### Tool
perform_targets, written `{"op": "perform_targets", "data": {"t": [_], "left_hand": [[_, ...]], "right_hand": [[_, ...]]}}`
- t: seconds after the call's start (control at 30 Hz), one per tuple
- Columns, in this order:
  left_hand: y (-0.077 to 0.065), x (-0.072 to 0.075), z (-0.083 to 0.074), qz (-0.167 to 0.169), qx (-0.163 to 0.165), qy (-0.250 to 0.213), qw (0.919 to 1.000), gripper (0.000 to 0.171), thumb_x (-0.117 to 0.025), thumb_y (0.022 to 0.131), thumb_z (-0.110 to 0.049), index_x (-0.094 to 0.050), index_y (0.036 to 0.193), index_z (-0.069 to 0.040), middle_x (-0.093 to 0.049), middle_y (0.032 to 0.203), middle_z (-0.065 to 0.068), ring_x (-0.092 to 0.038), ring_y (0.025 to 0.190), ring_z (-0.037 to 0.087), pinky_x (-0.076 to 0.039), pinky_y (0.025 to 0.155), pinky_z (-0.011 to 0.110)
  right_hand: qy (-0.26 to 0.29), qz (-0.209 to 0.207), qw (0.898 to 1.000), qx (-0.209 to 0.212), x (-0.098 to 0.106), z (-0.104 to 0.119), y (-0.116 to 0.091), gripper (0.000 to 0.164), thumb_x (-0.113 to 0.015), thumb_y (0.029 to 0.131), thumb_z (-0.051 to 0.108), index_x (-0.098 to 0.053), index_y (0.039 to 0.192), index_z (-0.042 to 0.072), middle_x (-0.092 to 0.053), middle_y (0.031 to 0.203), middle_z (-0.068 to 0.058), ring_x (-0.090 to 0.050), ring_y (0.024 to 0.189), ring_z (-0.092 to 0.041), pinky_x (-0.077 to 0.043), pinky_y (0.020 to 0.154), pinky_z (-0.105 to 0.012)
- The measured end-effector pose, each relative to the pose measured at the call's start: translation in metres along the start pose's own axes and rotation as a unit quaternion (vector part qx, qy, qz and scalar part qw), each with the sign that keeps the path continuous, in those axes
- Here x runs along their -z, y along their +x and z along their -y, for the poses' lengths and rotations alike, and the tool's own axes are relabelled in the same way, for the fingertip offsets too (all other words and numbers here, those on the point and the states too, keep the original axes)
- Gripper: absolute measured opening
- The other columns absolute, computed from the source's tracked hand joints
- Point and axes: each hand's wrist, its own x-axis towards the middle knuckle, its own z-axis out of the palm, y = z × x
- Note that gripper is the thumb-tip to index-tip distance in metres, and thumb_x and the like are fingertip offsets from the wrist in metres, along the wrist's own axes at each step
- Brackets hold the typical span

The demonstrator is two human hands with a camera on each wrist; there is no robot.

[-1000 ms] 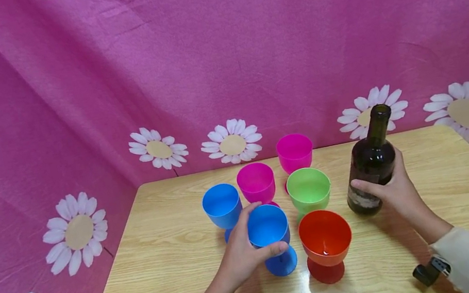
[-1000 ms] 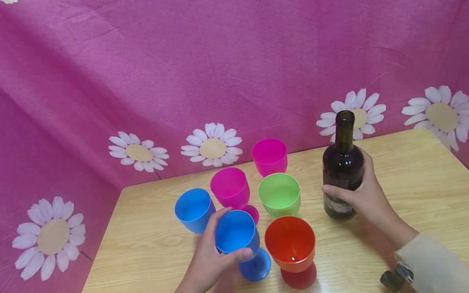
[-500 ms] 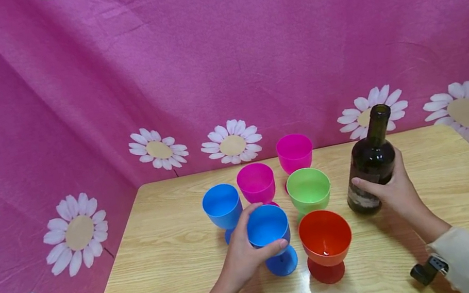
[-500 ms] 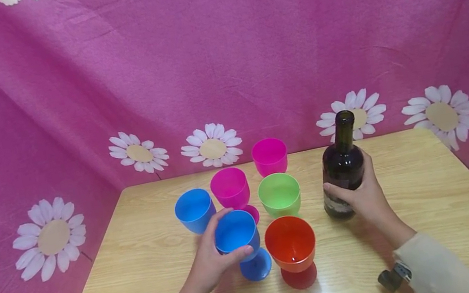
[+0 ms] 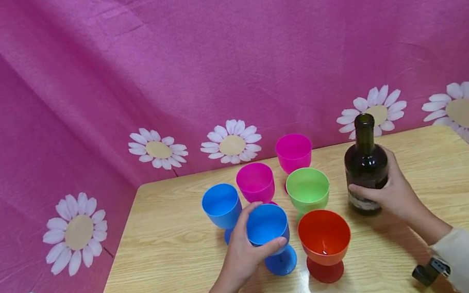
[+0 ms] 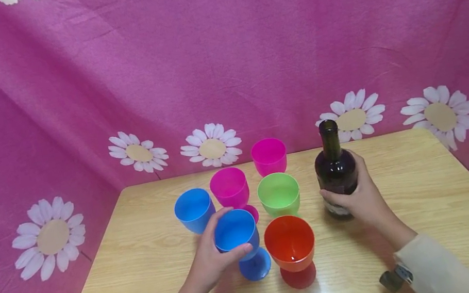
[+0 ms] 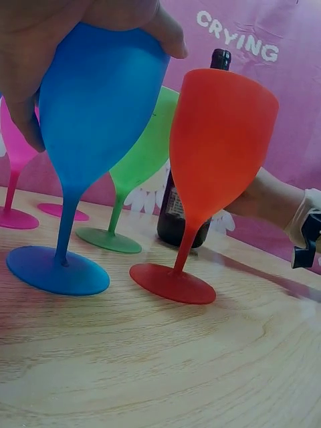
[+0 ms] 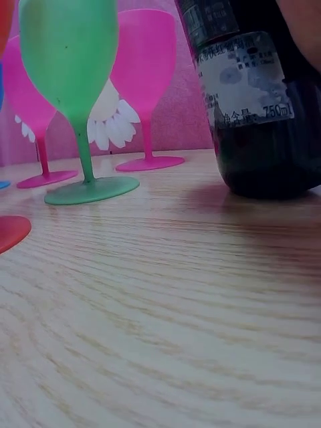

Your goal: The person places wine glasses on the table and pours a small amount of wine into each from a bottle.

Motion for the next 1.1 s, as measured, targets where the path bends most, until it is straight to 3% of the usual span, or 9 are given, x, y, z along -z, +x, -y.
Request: {"op": "perform_targets", "data": {"t": [0.17,0.37,0.57,0.97,1.1], "left_hand": [[0.000,0.000,0.000,-0.001,-0.004,0.002,1.0000,0.088,-0.088,0.080,-0.038,-0.042,0.154,-0.027,-0.047,0.152,0.011,-0.043,0.139,0.043,-0.055,0.093,0.060],[-0.001,0.000,-0.001,0.000,-0.004,0.005,1.0000,0.089,-0.087,0.080,-0.039,-0.041,0.154,-0.026,-0.047,0.152,0.011,-0.043,0.139,0.043,-0.056,0.093,0.059],[-0.001,0.000,-0.002,0.000,-0.004,0.008,1.0000,0.088,-0.087,0.080,-0.039,-0.041,0.154,-0.026,-0.047,0.151,0.011,-0.043,0.139,0.042,-0.056,0.093,0.059],[0.000,-0.002,-0.002,-0.001,-0.004,0.004,1.0000,0.088,-0.087,0.080,-0.039,-0.041,0.154,-0.025,-0.048,0.150,0.010,-0.044,0.139,0.041,-0.056,0.093,0.059],[-0.001,-0.001,-0.002,0.000,-0.006,0.001,1.0000,0.088,-0.087,0.080,-0.039,-0.041,0.153,-0.025,-0.048,0.150,0.010,-0.044,0.139,0.042,-0.056,0.093,0.059]], "right_hand": [[-0.017,0.011,1.000,0.017,-0.001,0.002,-0.004,0.106,-0.085,0.084,0.008,-0.016,0.162,0.029,-0.038,0.152,-0.015,-0.039,0.126,-0.005,-0.033,0.109,-0.039],[-0.025,0.006,0.999,0.032,0.000,0.007,-0.008,0.106,-0.085,0.083,0.005,-0.019,0.162,0.028,-0.041,0.149,-0.009,-0.040,0.123,-0.001,-0.033,0.102,-0.025],[-0.042,0.000,0.998,0.051,0.001,0.011,-0.009,0.106,-0.087,0.080,0.003,-0.024,0.161,0.029,-0.045,0.146,-0.001,-0.041,0.122,0.002,-0.032,0.102,-0.026],[-0.114,0.001,0.988,0.107,0.003,0.020,-0.014,0.107,-0.093,0.072,0.002,-0.033,0.159,0.023,-0.054,0.143,-0.015,-0.040,0.119,0.013,-0.030,0.096,-0.008],[-0.135,-0.001,0.982,0.129,0.003,0.024,-0.015,0.108,-0.094,0.069,0.001,-0.036,0.158,0.020,-0.055,0.143,-0.015,-0.046,0.122,0.004,-0.029,0.096,-0.006]]}}
